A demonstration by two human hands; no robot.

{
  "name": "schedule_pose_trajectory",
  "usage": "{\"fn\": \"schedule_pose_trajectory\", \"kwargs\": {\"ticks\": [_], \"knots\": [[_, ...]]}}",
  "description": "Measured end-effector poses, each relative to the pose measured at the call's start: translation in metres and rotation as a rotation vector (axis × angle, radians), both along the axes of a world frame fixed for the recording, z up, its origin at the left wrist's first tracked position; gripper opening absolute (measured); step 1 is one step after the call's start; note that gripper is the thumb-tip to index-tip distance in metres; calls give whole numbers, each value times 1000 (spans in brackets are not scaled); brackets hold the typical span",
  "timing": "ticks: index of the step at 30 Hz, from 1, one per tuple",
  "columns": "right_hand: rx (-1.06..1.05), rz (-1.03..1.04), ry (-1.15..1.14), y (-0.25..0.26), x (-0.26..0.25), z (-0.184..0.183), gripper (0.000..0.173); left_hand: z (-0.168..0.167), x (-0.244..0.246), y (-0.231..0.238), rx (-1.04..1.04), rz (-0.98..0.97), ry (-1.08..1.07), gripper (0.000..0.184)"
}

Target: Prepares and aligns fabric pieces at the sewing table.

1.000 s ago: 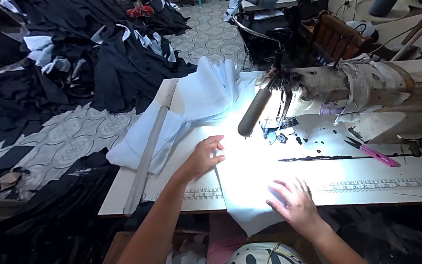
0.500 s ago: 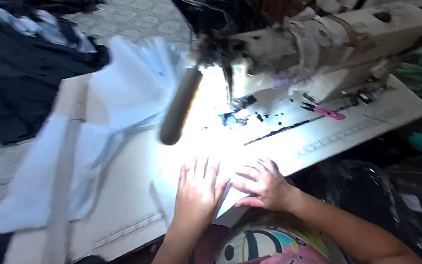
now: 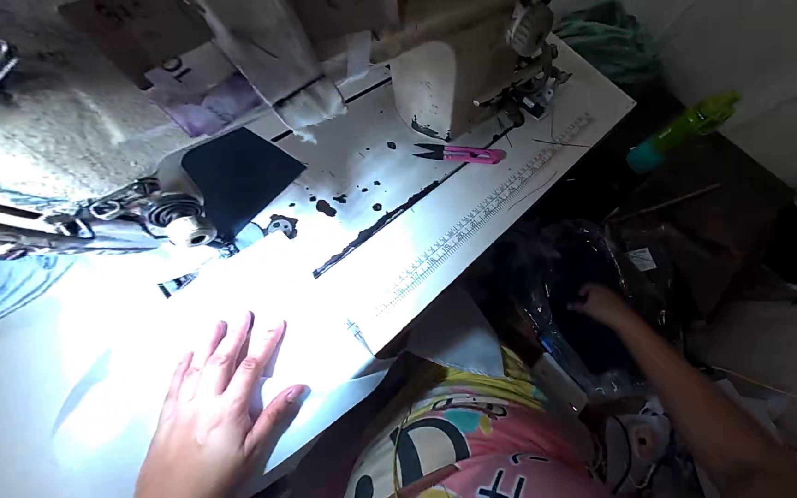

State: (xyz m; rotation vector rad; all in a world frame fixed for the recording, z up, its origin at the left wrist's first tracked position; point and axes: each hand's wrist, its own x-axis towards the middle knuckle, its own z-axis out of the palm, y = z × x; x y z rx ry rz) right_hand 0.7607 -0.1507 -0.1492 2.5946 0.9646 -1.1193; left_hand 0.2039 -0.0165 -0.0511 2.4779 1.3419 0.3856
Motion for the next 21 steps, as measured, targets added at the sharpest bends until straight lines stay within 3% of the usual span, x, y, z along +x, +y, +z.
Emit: {"fn": "schedule_pose_trajectory", "kwargs": {"ticks": [2, 6, 9, 12, 14, 16, 18, 21], "knots": [[-61, 13, -114, -23, -20, -27, 63, 1, 3, -3, 54, 35, -32, 64], [82, -33, -80, -41, -11, -37, 37, 3, 9, -12, 187, 207, 1, 42], [183, -178, 82, -43, 15, -24, 38, 10, 16, -17, 147, 264, 21, 42], [567, -261, 105, -24, 18, 25, 49, 12, 22, -20, 96, 277, -30, 44], [848, -116, 170, 8, 5, 82, 49, 9, 27, -21, 121, 285, -79, 46], [1089, 131, 362, 39, -19, 133, 29, 8, 30, -20, 175, 283, -100, 46], [1146, 479, 469, 75, -52, 176, 32, 7, 32, -18, 200, 289, -120, 45], [1309, 955, 23, 128, -114, 217, 18, 5, 35, -18, 232, 311, -126, 43]]}}
